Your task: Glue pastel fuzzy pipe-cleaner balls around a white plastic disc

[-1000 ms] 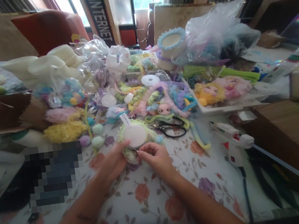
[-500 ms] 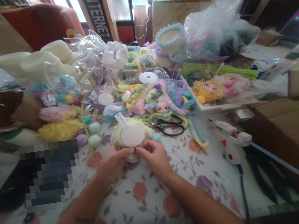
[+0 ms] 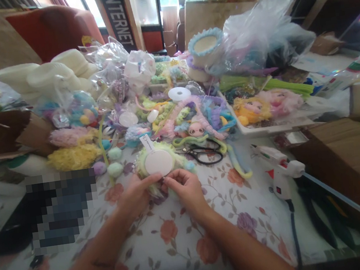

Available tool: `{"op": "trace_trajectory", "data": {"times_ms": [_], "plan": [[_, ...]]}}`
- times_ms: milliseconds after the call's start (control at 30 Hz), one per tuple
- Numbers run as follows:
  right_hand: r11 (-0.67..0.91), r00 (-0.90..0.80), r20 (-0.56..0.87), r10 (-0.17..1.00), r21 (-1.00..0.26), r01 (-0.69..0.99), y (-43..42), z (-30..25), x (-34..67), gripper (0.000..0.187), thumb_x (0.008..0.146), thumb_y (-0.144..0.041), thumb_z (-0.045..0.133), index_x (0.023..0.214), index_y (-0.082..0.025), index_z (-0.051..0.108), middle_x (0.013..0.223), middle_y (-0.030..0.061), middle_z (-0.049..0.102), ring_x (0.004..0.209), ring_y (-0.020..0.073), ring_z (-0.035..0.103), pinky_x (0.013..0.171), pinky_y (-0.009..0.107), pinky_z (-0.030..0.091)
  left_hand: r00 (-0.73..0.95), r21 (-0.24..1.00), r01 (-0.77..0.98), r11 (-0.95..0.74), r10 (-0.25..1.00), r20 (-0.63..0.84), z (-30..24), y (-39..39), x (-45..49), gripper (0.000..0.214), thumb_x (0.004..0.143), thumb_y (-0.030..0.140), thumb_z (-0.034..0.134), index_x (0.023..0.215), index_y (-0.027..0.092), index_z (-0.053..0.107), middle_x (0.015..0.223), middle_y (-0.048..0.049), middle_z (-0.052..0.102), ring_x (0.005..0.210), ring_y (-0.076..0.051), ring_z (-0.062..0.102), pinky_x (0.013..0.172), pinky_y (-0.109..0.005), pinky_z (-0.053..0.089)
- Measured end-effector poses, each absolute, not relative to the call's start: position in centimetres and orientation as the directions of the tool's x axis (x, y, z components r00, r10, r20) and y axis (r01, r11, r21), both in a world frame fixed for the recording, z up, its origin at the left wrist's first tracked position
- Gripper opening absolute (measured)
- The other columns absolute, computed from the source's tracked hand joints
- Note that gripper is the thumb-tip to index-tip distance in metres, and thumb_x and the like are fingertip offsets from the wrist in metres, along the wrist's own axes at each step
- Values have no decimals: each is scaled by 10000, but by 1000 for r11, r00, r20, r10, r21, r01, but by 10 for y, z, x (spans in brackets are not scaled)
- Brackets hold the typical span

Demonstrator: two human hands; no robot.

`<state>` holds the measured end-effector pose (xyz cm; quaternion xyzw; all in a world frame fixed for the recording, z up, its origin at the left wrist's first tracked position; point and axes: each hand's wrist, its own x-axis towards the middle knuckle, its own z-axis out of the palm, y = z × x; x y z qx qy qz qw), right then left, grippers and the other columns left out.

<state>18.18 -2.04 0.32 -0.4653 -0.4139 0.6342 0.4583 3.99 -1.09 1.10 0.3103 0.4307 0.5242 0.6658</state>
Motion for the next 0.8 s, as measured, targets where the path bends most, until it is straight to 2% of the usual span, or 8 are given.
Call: {"op": "trace_trajectory", "data": {"times_ms": [100,167,267,367,500,633,700,800], "plan": [[-201,-64,-192,979,-954,-220,-17,2,191,216,777,-385,703,729,-196,610,651,0,675,606,142,567,627,273,445,44,811,-530,250,962,-268,7,-7,35,279,686,197,802,948,138,729,825,-47,752,705,-167,683,661,-247,549],[-126,30,-132,991,-980,-156,-14,2,201,213,785,-393,692,736,-201,613,665,1,674,628,148,577,642,277,447,18,755,-606,251,953,-303,5,-4,30,403,705,200,792,1093,157,691,939,-58,761,816,-193,707,732,-271,577],[4,55,14,998,-987,162,-6,7,217,181,770,-369,698,715,-203,652,685,10,684,656,170,596,673,296,445,-11,689,-676,261,932,-363,4,-1,22,472,742,241,768,1192,172,644,1022,-74,755,921,-230,708,816,-342,600],[134,-146,78,986,-897,421,2,13,229,117,737,-317,721,691,-210,717,715,25,723,681,199,637,696,314,455,-39,677,-692,252,923,-383,5,1,15,466,753,259,758,1198,183,641,1040,-75,751,960,-241,702,843,-366,601],[221,-317,71,946,-856,468,6,14,239,114,749,-333,732,731,-226,767,759,43,755,698,210,665,669,313,478,-72,774,-604,189,955,-289,14,0,4,468,691,229,801,1140,189,674,980,-56,755,979,-246,695,788,-304,597],[160,-333,-1,943,-876,455,2,8,247,132,755,-339,729,796,-217,761,673,15,722,513,163,593,485,276,439,-167,901,-419,113,966,-199,26,-1,-9,549,599,187,859,1116,183,675,870,-37,746,823,-201,707,682,-220,569],[152,-332,-14,943,-870,469,0,9,248,118,776,-329,709,784,-217,747,626,6,700,485,160,584,470,274,437,-232,934,-348,83,958,-172,30,-1,-14,646,577,176,874,1176,203,631,845,-15,736,704,-160,690,613,-197,550],[211,-285,70,956,-839,502,0,18,246,133,788,-336,704,732,-219,734,622,18,697,544,179,609,517,288,456,-327,951,-307,25,936,-130,30,0,-19,773,584,212,876,1271,234,521,834,6,720,610,-143,667,529,-194,522]]}}
